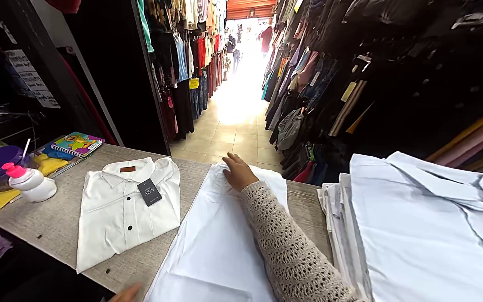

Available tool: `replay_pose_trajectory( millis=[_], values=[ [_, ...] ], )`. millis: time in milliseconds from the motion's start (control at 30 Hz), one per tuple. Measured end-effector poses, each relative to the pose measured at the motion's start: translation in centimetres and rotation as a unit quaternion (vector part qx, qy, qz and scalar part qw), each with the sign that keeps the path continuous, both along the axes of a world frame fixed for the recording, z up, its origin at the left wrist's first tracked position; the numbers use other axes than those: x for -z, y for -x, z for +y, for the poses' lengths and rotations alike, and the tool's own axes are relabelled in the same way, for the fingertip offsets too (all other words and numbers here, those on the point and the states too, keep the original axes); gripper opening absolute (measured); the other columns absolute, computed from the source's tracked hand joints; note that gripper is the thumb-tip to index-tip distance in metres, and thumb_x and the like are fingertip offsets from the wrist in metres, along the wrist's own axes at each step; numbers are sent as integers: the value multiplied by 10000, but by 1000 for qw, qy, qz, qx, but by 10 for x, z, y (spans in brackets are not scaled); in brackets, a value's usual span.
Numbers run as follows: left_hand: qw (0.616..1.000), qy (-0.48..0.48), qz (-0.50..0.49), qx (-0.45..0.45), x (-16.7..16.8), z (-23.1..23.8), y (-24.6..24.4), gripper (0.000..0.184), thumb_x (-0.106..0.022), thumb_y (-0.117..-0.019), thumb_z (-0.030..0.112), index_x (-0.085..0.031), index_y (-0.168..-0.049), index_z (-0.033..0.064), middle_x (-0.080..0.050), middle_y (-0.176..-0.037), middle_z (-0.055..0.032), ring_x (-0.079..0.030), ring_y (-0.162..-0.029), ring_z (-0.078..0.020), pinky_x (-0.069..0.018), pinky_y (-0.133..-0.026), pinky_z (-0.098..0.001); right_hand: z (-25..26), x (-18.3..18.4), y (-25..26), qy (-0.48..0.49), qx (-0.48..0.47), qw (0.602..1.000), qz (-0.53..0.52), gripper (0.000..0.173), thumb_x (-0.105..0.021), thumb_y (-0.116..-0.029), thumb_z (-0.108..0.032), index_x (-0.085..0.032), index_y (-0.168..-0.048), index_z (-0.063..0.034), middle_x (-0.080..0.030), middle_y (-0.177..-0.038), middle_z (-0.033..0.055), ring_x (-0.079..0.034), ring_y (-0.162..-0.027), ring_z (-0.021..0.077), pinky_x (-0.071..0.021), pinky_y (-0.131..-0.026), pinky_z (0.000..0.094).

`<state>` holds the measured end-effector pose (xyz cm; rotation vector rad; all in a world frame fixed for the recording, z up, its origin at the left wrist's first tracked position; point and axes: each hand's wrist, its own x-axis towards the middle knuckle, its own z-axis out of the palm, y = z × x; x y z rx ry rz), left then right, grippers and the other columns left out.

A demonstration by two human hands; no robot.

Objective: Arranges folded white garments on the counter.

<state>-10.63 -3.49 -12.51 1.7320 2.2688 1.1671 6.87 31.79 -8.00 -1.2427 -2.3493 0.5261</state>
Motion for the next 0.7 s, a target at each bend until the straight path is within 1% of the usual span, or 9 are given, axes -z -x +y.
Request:
replay_pose_trajectory(
  millis=[67,167,233,267,333,367,433,600,700],
  values=[
    [996,-18,41,73,-14,27,-16,407,-646,-910,74,-624,-1227,-179,-642,-1251,-353,-631,-1164,-529,-487,-1005,-615,-27,-4,26,17,-33,997,-64,595,-595,-1031,-288,-445,-1505,39,-332,-1615,264,-280,-1512,448,-215,-1182,684],
    [985,45,93,141,-3,70,-43,869,-708,-836,494,-510,-1424,-114,-493,-1486,-308,-492,-1373,-483,-363,-1074,-711,-59,18,53,30,-49,988,-142,784,-490,-1032,-555,-315,-1596,-39,-231,-1686,163,-189,-1566,346,-107,-1215,667],
    [973,116,109,168,2,76,-49,956,-660,-852,617,-466,-1480,-77,-450,-1547,-254,-426,-1442,-435,-283,-1127,-714,-59,35,56,51,-33,982,-179,843,-403,-1024,-644,-243,-1627,-77,-186,-1706,116,-143,-1582,297,-46,-1229,648],
    [968,124,130,174,5,73,-47,960,-613,-866,654,-471,-1480,-70,-460,-1547,-235,-435,-1441,-415,-293,-1127,-702,-56,39,55,52,-18,981,-184,862,-377,-1019,-669,-232,-1630,-78,-186,-1707,113,-140,-1583,290,-40,-1231,643],
    [966,71,187,164,19,63,-42,943,-503,-884,708,-545,-1427,-62,-549,-1481,-204,-536,-1370,-381,-398,-1072,-661,-49,45,53,41,15,982,-182,916,-340,-998,-718,-234,-1625,-58,-201,-1700,132,-157,-1579,301,-60,-1231,639],
    [964,34,214,151,27,58,-40,926,-444,-900,718,-582,-1394,-54,-592,-1440,-189,-582,-1326,-360,-449,-1036,-622,-46,46,54,40,33,982,-180,939,-331,-992,-731,-222,-1625,-46,-198,-1699,144,-153,-1579,310,-62,-1232,635],
    [961,4,241,137,36,46,-35,872,-387,-956,686,-599,-1378,-47,-619,-1412,-178,-608,-1300,-333,-485,-1013,-558,-40,45,56,46,61,981,-179,967,-320,-987,-740,-186,-1628,-29,-180,-1700,158,-133,-1582,316,-56,-1233,627],
    [974,-12,213,71,56,3,-35,719,-424,-1016,573,-625,-1347,-33,-659,-1338,-213,-632,-1257,-336,-461,-1041,-476,-38,43,57,47,71,979,-185,963,-310,-994,-734,-172,-1628,-23,-163,-1705,156,-122,-1585,306,-47,-1231,624],
    [989,-42,136,47,79,-28,-30,641,-466,-1039,502,-597,-1318,-60,-659,-1281,-274,-620,-1261,-346,-436,-1099,-395,-38,45,57,50,68,980,-181,957,-310,-998,-726,-169,-1628,-19,-161,-1704,160,-114,-1586,306,-38,-1232,624]
  ],
)
